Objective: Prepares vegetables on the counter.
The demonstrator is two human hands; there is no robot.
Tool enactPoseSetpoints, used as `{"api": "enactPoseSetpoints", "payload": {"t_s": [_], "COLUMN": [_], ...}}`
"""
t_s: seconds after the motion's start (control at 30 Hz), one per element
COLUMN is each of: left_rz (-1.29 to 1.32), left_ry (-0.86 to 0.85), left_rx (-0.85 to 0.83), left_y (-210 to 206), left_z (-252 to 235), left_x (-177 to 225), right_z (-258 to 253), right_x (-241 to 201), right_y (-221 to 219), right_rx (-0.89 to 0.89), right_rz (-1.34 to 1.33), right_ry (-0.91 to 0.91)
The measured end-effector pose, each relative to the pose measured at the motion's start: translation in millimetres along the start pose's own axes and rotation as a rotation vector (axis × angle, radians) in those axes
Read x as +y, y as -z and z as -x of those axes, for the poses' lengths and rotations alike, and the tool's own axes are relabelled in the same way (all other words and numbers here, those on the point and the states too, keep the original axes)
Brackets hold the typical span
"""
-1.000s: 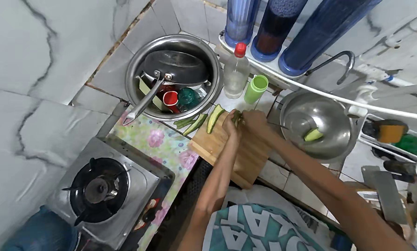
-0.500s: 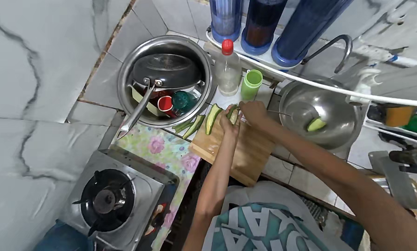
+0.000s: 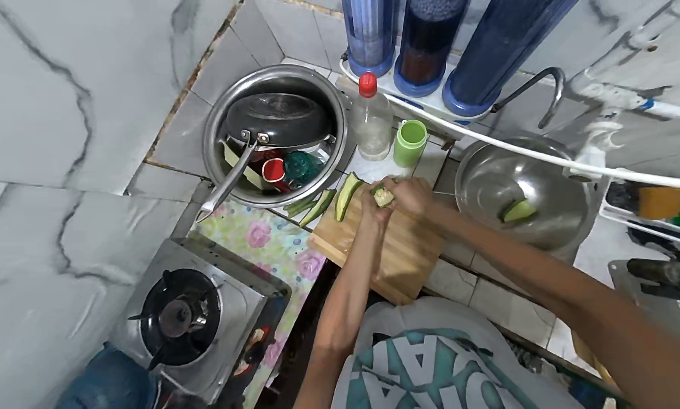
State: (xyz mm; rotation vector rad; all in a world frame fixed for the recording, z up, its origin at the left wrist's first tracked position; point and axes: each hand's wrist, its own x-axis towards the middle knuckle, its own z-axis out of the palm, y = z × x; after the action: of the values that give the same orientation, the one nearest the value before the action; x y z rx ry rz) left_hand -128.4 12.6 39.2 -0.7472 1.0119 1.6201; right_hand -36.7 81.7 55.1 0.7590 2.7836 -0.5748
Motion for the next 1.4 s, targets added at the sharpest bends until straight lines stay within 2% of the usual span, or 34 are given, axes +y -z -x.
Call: {"api": "enactPoseSetpoints", "payload": {"t_s": [0.07, 0.13, 0.23, 0.3, 0.37, 0.43, 0.53, 0.6, 0.73, 0.8, 0.9, 1.0, 1.07, 1.13, 1.27, 1.4], "left_rz": [-0.037, -0.137, -0.207, -0.184, -0.134, -0.118, -0.326, -0.495, -0.538, -0.423, -0.130, 0.002, 0.011, 0.000, -0.158, -0.289], "left_ry": [0.011, 0.037, 0.063, 0.074, 0.029, -0.097, -0.371, -0.536, -0.599, -0.498, -0.306, -0.225, -0.223, -0.239, -0.378, -0.510], "left_rx": [0.010, 0.016, 0.004, -0.014, -0.009, -0.003, -0.029, -0.103, -0.235, -0.257, -0.205, -0.120, -0.078, -0.081, -0.056, -0.117], "left_y": [1.2, 1.6, -1.9, -5.5, -7.1, -4.8, 0.5, -3.8, -23.5, -24.5, -15.9, -4.1, -3.2, -4.8, -2.1, 8.0], "left_z": [0.4, 3.6, 6.4, 5.9, 7.3, 4.1, -7.1, -5.7, 6.1, 7.4, 1.6, -5.5, -8.1, -7.3, -13.1, -22.9], "left_x": [-1.2, 3.0, 7.0, 7.1, 4.3, -4.2, -27.4, -36.3, -35.7, -28.5, -17.5, -14.4, -17.3, -21.8, -27.3, -27.6], "right_z": [-0.2, -0.3, -3.9, -4.3, -1.5, 5.3, 11.7, 9.2, 0.5, -0.9, 6.4, 16.3, 10.5, 0.9, -6.3, -13.8], "right_x": [4.1, 15.8, 40.7, 50.9, 50.7, 36.7, 15.2, 18.6, 23.0, 32.6, 40.3, 21.4, 12.8, 7.2, -6.9, -2.2], "right_y": [2.9, 6.2, -7.1, -19.5, -25.7, -14.6, 3.9, -5.2, 10.1, 21.5, 35.7, 48.8, 44.5, 41.4, 41.4, 37.7], "right_rx": [-0.048, -0.048, 0.174, 0.312, 0.333, 0.206, -0.035, -0.069, -0.139, -0.139, -0.098, -0.038, -0.049, -0.143, -0.254, -0.342], "right_rz": [0.003, 0.032, 0.057, 0.042, -0.001, -0.053, -0.126, -0.224, -0.272, -0.231, -0.185, -0.173, -0.128, -0.102, -0.091, -0.153], "right_ry": [0.030, 0.157, 0.399, 0.416, 0.304, 0.070, -0.235, -0.294, -0.395, -0.411, -0.444, -0.409, -0.367, -0.359, -0.342, -0.338]}}
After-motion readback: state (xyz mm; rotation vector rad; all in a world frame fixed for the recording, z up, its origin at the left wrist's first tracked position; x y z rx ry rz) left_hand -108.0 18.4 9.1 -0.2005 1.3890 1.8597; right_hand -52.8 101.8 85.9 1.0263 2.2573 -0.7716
